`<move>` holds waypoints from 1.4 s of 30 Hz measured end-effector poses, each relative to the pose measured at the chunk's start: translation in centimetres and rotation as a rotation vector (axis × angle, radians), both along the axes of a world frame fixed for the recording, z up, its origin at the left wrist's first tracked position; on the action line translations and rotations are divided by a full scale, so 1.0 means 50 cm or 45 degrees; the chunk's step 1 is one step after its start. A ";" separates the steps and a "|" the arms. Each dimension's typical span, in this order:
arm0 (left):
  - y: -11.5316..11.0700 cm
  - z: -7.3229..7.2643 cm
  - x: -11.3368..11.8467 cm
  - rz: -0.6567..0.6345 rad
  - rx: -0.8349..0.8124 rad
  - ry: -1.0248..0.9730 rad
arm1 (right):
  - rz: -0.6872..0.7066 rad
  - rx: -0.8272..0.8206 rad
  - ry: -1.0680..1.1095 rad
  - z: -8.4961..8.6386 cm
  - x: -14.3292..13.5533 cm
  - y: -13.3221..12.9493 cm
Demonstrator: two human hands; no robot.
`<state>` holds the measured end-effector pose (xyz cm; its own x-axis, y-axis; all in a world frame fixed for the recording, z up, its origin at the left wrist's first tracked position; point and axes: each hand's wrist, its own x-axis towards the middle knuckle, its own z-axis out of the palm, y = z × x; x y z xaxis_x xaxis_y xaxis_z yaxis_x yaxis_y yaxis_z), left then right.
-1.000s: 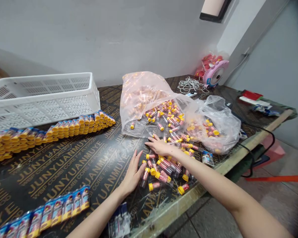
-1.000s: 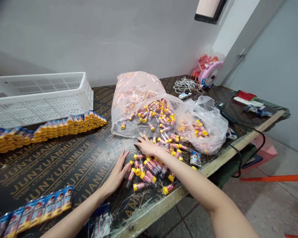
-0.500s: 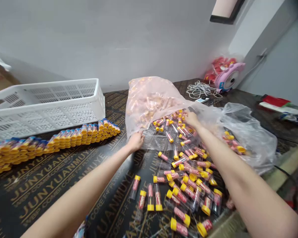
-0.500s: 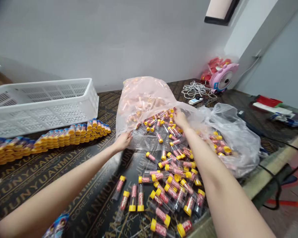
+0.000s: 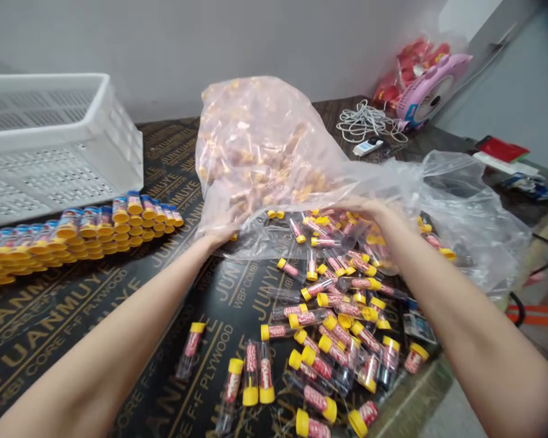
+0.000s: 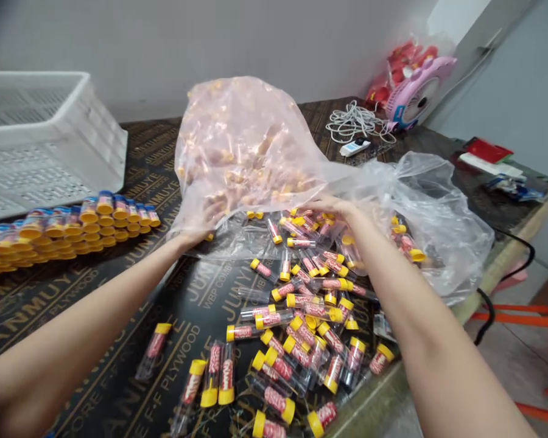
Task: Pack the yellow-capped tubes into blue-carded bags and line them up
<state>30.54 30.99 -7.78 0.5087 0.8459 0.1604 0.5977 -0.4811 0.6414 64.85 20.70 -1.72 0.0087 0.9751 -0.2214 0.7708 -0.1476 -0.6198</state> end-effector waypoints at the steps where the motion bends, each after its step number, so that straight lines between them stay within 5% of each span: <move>1: -0.020 -0.009 -0.002 -0.048 -0.002 0.048 | 0.033 -0.038 0.021 0.000 -0.013 -0.006; 8: -0.207 -0.015 -0.001 -0.357 0.016 0.079 | 0.361 -0.119 -0.138 0.009 -0.135 -0.083; 14: -0.284 0.051 -0.072 -0.376 -0.234 -0.034 | 0.624 -0.051 -0.125 0.018 -0.208 -0.174; 18: -0.360 0.079 -0.200 0.012 -0.255 0.094 | 0.525 0.026 -0.211 0.024 -0.210 -0.177; 21: -0.455 0.053 -0.274 0.450 -0.348 0.040 | 0.234 0.155 -0.370 0.019 -0.242 -0.136; 24: -0.547 0.015 -0.284 0.654 -0.471 -0.050 | 0.205 0.172 -0.460 0.005 -0.324 -0.083; 27: -0.610 0.002 -0.236 0.629 -0.559 -0.143 | 0.321 0.163 -0.496 -0.017 -0.425 -0.057; 30: -0.642 0.018 -0.184 0.468 -0.589 -0.249 | 0.441 0.103 -0.545 -0.039 -0.498 -0.078; 33: -0.657 0.045 -0.188 0.304 -0.640 -0.286 | 0.511 0.082 -0.595 -0.049 -0.516 -0.127; 36: -0.672 0.064 -0.263 0.178 -0.602 -0.204 | 0.539 0.145 -0.613 -0.041 -0.507 -0.179; 42: -0.709 0.062 -0.408 0.365 -0.364 0.089 | 0.419 0.423 -0.579 -0.007 -0.577 -0.311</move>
<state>10.13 -4.48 -4.69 0.2475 0.9603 -0.1286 0.7286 -0.0969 0.6780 36.01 5.14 -2.08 -0.2806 0.9587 0.0474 0.9391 0.2844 -0.1928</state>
